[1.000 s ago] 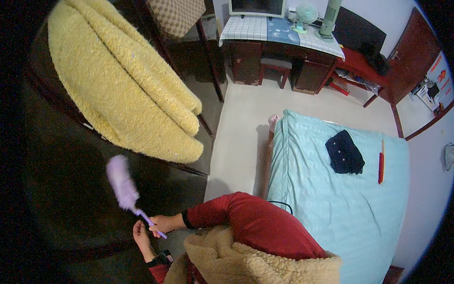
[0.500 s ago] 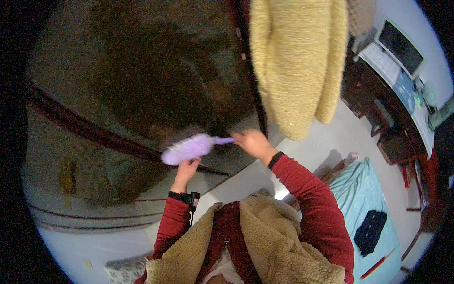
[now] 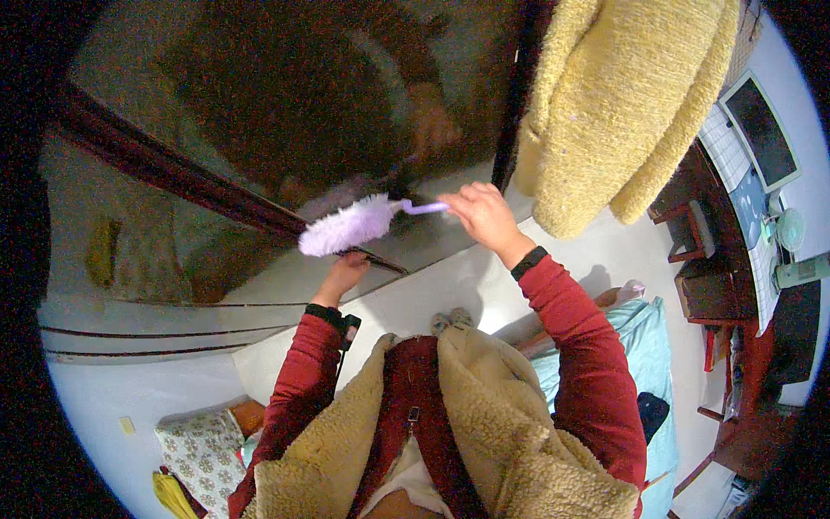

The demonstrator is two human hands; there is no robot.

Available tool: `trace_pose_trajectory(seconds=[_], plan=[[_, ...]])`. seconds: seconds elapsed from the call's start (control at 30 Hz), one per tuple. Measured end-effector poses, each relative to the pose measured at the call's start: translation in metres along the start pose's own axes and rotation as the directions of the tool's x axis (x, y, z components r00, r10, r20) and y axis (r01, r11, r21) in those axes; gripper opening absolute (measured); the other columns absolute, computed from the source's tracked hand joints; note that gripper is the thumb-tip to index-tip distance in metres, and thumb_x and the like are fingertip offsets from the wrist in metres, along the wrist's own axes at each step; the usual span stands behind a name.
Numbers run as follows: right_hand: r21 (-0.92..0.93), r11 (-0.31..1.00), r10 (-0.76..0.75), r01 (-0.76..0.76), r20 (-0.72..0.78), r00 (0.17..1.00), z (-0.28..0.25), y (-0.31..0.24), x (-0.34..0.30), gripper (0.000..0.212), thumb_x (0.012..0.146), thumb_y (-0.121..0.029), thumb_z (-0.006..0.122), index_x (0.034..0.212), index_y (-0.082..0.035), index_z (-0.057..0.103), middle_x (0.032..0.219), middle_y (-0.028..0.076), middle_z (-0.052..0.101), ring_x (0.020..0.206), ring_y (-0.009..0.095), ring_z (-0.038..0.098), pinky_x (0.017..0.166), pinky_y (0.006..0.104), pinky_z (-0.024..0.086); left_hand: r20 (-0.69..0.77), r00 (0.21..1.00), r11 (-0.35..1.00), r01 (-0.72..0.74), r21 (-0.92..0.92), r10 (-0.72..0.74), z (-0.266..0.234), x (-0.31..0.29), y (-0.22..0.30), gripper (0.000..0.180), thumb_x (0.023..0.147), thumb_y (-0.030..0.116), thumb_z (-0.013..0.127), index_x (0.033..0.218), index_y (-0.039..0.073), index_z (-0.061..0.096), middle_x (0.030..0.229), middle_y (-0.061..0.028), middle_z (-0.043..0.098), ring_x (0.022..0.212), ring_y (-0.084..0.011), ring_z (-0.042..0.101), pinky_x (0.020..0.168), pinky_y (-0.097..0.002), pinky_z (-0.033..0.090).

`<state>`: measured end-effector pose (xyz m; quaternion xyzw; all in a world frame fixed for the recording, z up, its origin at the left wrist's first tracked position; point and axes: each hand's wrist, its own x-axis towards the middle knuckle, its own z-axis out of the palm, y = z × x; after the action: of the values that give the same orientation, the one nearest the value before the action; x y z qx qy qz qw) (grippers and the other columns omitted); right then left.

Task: The person uses a purple duster to wipe the surface of a dark wooden wardrobe and the adjacent wall in a bedroom. They repeatedly sweep the duster across the wardrobe doors and side panels, occasionally moving to the nearby wall and back.

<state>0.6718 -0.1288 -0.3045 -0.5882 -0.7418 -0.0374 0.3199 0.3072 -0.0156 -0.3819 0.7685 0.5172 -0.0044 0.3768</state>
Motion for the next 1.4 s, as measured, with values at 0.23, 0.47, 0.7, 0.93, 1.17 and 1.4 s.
trace_pose_trajectory(seconds=[0.23, 0.47, 0.7, 0.93, 1.17, 1.4], plan=[[-0.396, 0.902, 0.352, -0.173, 0.441, 0.826, 0.078, 0.048, -0.054, 0.020, 0.092, -0.018, 0.060, 0.101, -0.012, 0.077, 0.089, 0.010, 0.072, 0.090, 0.031, 0.070, 0.077, 0.0458, 0.055, 0.046, 0.998, 0.996, 0.046, -0.078, -0.042, 0.032, -0.015, -0.007, 0.045, 0.097, 0.031, 0.061, 0.132, 0.004, 0.065, 0.127, -0.0205, 0.069, 0.121, -0.0359, 0.065, 0.102, -0.0405, 0.052], [-0.677, 0.654, 0.722, -0.337, 0.426, 0.546, 0.111, 0.067, -0.073, 0.024, 0.091, -0.015, 0.057, 0.099, -0.017, 0.079, 0.099, 0.007, 0.075, 0.098, 0.027, 0.072, 0.082, 0.0412, 0.056, -0.124, 0.992, 0.989, 0.005, -0.150, -0.024, 0.031, 0.006, -0.017, 0.050, 0.094, 0.025, 0.066, 0.136, 0.000, 0.061, 0.129, -0.0249, 0.067, 0.123, -0.0371, 0.063, 0.104, -0.0405, 0.050], [-0.065, 0.993, 0.112, -0.103, 0.150, 0.982, 0.046, 0.035, -0.023, 0.019, 0.090, -0.014, 0.059, 0.099, -0.016, 0.075, 0.091, 0.004, 0.069, 0.096, 0.027, 0.066, 0.084, 0.0421, 0.053, -0.260, 0.965, 0.972, -0.047, -0.229, -0.015, 0.028, 0.003, -0.009, 0.044, 0.094, 0.023, 0.067, 0.133, 0.003, 0.064, 0.125, -0.0211, 0.070, 0.118, -0.0342, 0.067, 0.101, -0.0395, 0.052], [-0.519, 0.798, 0.543, -0.307, 0.398, 0.739, 0.045, 0.069, -0.072, 0.019, 0.090, -0.011, 0.057, 0.103, -0.012, 0.072, 0.093, 0.012, 0.068, 0.096, 0.034, 0.067, 0.080, 0.0474, 0.054, -0.204, 0.977, 0.969, 0.009, -0.246, -0.061, 0.032, -0.001, -0.010, 0.031, 0.095, 0.019, 0.067, 0.123, 0.006, 0.070, 0.115, -0.0181, 0.074, 0.109, -0.0306, 0.071, 0.096, -0.0372, 0.054], [-0.209, 0.895, 0.436, -0.394, 0.223, 0.872, 0.029, 0.090, -0.103, 0.021, 0.095, -0.013, 0.056, 0.110, -0.011, 0.071, 0.093, 0.016, 0.067, 0.095, 0.038, 0.065, 0.084, 0.0479, 0.052, -0.194, 0.974, 0.948, 0.049, -0.314, -0.115, 0.042, -0.003, -0.020, 0.028, 0.097, 0.016, 0.065, 0.122, 0.005, 0.070, 0.113, -0.0154, 0.075, 0.107, -0.0253, 0.071, 0.095, -0.0349, 0.054], [-0.153, 0.614, 0.788, -0.774, 0.171, 0.591, 0.041, 0.096, -0.125, 0.019, 0.093, -0.014, 0.065, 0.111, -0.014, 0.071, 0.098, 0.017, 0.068, 0.096, 0.036, 0.065, 0.084, 0.0447, 0.051, -0.206, 0.973, 0.925, 0.017, -0.381, -0.102, 0.048, -0.003, -0.008, 0.032, 0.097, 0.012, 0.063, 0.128, 0.003, 0.067, 0.116, -0.0121, 0.074, 0.108, -0.0202, 0.069, 0.097, -0.0326, 0.052]])
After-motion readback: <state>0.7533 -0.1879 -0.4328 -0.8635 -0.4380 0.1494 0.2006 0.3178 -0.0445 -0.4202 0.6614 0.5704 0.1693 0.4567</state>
